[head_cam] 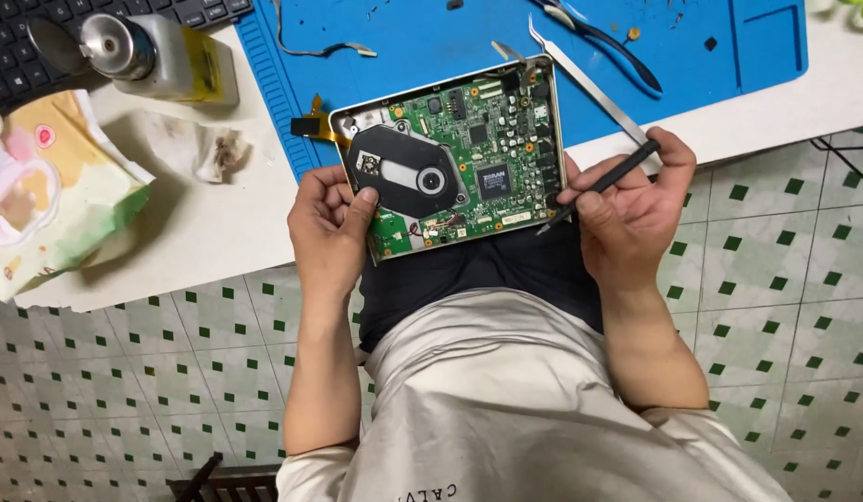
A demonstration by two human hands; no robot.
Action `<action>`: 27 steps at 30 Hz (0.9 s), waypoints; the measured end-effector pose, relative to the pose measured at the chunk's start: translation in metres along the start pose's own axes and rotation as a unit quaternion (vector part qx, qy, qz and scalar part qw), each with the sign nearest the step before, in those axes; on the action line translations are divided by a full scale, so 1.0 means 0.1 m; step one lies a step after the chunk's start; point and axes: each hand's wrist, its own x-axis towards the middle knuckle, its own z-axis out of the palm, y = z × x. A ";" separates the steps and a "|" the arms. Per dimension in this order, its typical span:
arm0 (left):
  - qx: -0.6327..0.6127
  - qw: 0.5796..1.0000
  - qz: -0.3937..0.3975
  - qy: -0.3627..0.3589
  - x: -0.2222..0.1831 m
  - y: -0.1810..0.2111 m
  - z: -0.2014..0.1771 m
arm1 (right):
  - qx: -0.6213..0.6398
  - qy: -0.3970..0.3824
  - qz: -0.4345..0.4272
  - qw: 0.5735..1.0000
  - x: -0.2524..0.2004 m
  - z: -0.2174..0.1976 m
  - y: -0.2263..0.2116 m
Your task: A person uses a small hand tool to manipulate components and connectors on a circuit board during an electronics repair task.
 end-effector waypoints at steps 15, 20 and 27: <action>0.013 1.000 -0.024 0.012 -0.01 -0.22 -0.16 | -0.110 0.130 -0.204 0.964 0.52 -0.36 -0.38; 0.026 0.996 -0.078 0.029 -0.06 0.17 0.03 | -0.183 0.153 -0.259 0.936 1.14 -0.51 -0.61; 0.053 0.988 -0.136 0.056 -0.06 0.29 0.07 | -0.189 0.137 -0.186 0.954 1.62 -0.59 -0.60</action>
